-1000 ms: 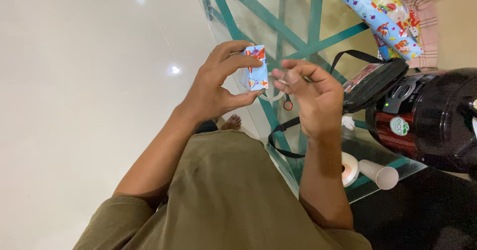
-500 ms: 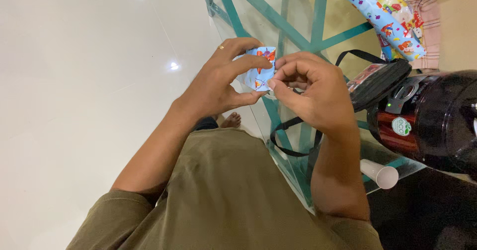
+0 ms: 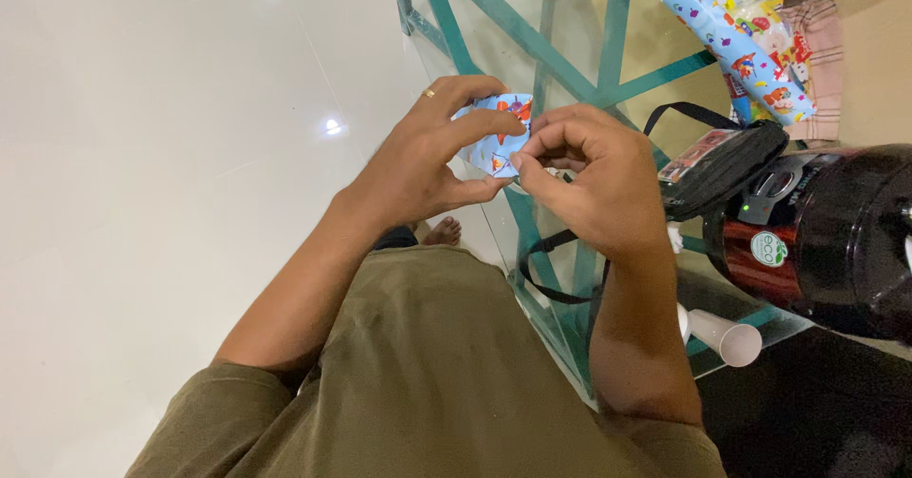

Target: The person wraps a small rectangular item in patterned paper on a glass table. They fold the paper edges, apply clear tape to secure the folds, and use scissors to trim excess paper. The process is repeated for multiple sides of the package.

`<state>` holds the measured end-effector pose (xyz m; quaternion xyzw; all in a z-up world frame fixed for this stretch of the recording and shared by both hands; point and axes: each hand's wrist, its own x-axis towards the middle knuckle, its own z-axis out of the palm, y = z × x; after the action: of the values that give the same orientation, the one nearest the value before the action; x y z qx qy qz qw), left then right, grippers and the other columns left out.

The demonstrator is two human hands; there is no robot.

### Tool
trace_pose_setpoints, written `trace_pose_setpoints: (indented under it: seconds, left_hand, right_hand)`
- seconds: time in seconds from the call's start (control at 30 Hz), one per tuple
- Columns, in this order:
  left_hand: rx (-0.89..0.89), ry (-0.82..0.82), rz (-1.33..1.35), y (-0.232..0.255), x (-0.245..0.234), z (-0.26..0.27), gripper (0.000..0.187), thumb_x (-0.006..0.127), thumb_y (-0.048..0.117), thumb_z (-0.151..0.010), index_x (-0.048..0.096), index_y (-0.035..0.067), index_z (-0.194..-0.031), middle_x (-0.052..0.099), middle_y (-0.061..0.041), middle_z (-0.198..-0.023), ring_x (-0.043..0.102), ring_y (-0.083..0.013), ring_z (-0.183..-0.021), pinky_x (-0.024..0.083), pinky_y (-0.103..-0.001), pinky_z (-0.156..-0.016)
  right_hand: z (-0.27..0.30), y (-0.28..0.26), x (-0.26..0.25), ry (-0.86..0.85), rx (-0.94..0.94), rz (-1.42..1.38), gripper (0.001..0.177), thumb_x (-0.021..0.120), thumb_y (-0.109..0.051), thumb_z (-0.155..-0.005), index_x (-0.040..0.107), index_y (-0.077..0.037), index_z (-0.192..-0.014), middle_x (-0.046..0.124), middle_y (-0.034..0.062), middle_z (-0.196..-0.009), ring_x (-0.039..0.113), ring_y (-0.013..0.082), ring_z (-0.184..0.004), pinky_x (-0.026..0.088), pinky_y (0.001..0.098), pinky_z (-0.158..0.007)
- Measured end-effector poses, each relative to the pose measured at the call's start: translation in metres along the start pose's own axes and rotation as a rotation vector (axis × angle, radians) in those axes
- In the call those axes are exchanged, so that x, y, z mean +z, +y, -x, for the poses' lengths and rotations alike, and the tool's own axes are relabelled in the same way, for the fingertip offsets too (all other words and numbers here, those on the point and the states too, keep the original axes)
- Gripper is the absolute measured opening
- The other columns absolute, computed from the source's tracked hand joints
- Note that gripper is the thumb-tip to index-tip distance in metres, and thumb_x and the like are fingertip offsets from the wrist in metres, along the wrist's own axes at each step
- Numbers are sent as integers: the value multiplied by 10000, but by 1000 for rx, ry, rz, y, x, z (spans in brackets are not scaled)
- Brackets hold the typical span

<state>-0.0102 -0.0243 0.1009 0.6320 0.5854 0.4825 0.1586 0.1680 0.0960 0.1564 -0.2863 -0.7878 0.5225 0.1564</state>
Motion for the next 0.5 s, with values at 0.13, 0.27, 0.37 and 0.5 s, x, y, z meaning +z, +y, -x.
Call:
trace_pose_setpoints:
  seconds: [0.13,0.27,0.37,0.5]
  left_hand:
    - [-4,-9,8,-1,-1,-1,474,873,144,-805,671,157,-1233,569,-117,-1401,563,-346,-1308,525,-446,-1046]
    - [11,-11,3,-1,-1,1,490,870,137,-791,666,153,-1236,565,-121,-1402,558,-348,-1307,523,-450,-1047]
    - [14,-10,-1,0,-1,1,492,874,141,-794,664,154,-1239,566,-117,-1399,558,-348,-1311,523,-451,-1047]
    - [10,-30,8,1,1,2,487,873,129,-787,671,152,-1229,573,-113,-1391,559,-347,-1283,522,-450,-1029]
  right_hand:
    - [1,-1,3,45,-4,40,112,788,-1,-856,724,52,-932,699,100,-1093,741,128,-910,634,263,-819]
    - [2,1,5,60,25,5,108,787,1,-848,731,46,-928,700,100,-1087,741,129,-908,636,264,-819]
    - [2,2,5,65,31,26,120,809,-18,-837,738,38,-917,710,89,-1061,741,118,-900,640,257,-807]
    - [3,2,4,57,11,43,202,879,-62,-800,735,33,-905,708,83,-1027,722,106,-874,627,254,-786]
